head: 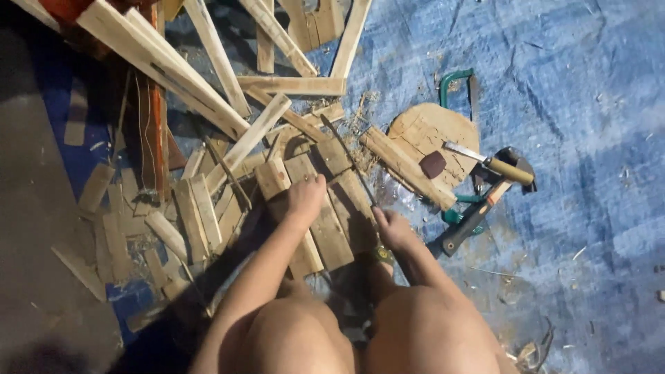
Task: Shaving and splitting small wooden slats using a large blade on a floor-based workspace covered with a tarp.
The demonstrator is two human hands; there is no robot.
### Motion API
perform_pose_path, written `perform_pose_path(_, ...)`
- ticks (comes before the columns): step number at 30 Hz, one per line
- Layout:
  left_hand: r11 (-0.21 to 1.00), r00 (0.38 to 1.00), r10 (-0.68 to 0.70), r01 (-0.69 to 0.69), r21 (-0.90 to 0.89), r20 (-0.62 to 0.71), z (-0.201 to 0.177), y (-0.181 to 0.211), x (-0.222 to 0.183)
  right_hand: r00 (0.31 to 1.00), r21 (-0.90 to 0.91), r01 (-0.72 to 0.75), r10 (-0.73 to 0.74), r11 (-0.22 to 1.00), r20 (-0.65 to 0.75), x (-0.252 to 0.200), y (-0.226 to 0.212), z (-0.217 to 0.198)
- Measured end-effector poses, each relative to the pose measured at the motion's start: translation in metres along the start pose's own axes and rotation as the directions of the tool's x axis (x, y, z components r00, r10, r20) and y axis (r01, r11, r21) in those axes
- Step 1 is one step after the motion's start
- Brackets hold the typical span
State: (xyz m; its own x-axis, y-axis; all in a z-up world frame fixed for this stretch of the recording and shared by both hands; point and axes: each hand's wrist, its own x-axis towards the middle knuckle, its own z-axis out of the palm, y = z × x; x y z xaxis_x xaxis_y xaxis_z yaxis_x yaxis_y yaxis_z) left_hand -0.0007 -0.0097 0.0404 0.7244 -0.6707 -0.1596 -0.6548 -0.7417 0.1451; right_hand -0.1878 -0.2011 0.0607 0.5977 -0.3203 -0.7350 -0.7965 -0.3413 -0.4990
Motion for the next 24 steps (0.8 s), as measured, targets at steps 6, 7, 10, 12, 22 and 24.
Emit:
perform_pose_path(6,0.999,0.994,0.047,-0.046,0.013,-0.103,0.015,-0.005,0.0,0.998,0.088,-0.031,0.026,0.996,0.051,-0.015,-0.011,-0.003)
perform_pose_path(7,0.999,0.993,0.046,-0.045,0.016,-0.11,0.017,-0.005,-0.001,0.999,0.103,-0.039,0.035,0.994,0.041,-0.012,-0.005,0.0)
perform_pose_path(10,0.991,0.994,-0.047,0.059,-0.122,0.102,0.001,-0.012,0.006,1.0,0.122,-0.005,0.002,0.993,0.026,-0.006,0.001,0.002)
perform_pose_path(12,0.954,0.939,-0.096,0.182,-0.239,0.33,-0.016,-0.021,0.003,0.999,0.135,0.027,-0.03,0.991,0.024,-0.004,0.007,0.003)
perform_pose_path(22,0.713,0.878,-0.143,0.412,-0.567,0.457,-0.038,-0.034,-0.024,0.969,0.316,0.209,-0.151,0.925,-0.197,0.015,0.038,-0.015)
perform_pose_path(24,0.695,0.866,-0.149,0.435,-0.572,0.478,-0.04,-0.034,-0.028,0.97,0.353,0.198,-0.131,0.915,-0.204,0.017,0.047,-0.014)
